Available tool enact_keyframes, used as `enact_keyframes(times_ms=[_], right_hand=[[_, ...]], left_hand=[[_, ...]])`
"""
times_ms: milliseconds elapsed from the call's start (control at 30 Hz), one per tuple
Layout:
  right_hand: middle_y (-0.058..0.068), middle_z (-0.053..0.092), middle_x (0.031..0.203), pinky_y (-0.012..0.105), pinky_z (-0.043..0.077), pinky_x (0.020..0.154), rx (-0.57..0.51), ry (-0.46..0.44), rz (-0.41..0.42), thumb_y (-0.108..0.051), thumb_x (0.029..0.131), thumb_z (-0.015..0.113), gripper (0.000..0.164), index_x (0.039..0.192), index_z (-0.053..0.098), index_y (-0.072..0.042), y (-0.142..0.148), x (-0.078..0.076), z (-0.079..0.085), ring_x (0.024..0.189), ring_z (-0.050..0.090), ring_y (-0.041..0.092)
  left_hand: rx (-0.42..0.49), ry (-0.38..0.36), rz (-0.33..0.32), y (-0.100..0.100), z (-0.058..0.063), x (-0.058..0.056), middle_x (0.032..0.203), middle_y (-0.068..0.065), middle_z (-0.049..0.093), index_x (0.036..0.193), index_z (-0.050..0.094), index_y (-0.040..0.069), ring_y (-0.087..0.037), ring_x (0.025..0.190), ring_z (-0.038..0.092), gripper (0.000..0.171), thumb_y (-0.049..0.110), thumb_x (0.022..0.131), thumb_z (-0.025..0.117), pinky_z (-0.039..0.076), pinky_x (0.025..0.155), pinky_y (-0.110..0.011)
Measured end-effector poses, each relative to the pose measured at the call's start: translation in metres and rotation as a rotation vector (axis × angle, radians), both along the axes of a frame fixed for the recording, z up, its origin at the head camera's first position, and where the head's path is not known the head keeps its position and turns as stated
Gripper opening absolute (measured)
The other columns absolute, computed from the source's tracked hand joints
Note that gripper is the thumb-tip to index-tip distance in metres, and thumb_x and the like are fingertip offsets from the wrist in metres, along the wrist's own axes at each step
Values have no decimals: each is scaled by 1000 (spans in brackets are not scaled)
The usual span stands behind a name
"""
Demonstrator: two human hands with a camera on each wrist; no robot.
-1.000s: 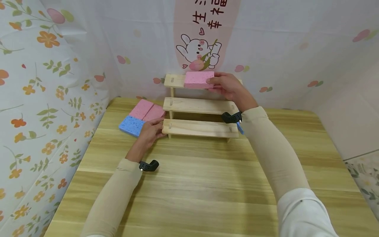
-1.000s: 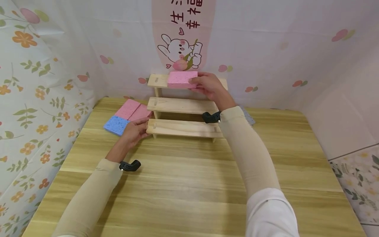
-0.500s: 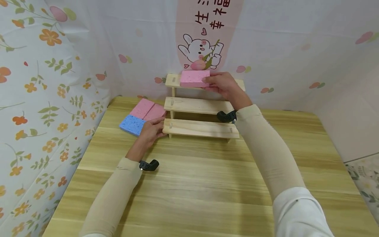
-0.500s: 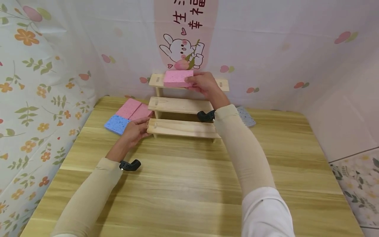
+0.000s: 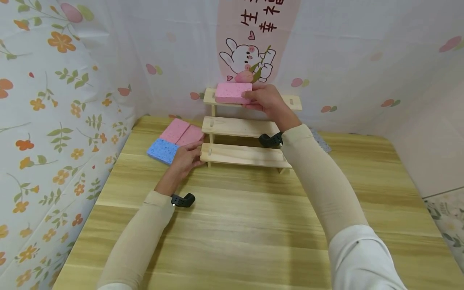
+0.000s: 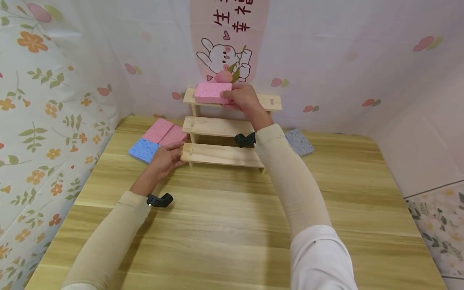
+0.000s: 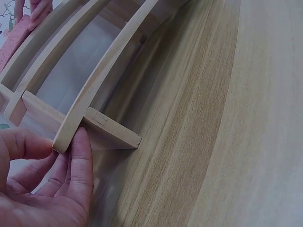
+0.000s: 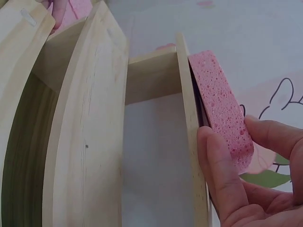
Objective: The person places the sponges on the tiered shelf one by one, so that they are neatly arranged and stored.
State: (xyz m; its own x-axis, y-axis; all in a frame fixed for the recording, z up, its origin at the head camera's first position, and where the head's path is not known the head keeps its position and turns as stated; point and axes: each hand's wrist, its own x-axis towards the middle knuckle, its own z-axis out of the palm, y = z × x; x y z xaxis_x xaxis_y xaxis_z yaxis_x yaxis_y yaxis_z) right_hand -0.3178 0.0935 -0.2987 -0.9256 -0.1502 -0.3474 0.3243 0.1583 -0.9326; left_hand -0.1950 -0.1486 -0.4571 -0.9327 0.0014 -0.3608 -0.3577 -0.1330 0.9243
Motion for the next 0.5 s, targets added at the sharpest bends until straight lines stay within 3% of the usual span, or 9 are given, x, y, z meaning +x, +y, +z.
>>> enact_keyframes(times_ms=[500], right_hand=[[7,61,99,32,54,88,53,-17,-20,-14,91,69,36,125,63,-6,-4,-1,-1,75,66,17]], left_hand=[[-11,4,0,0,0,1,135,-19,51,146,44,6,-15,93,59,48,3,98,47,55,69,-22]])
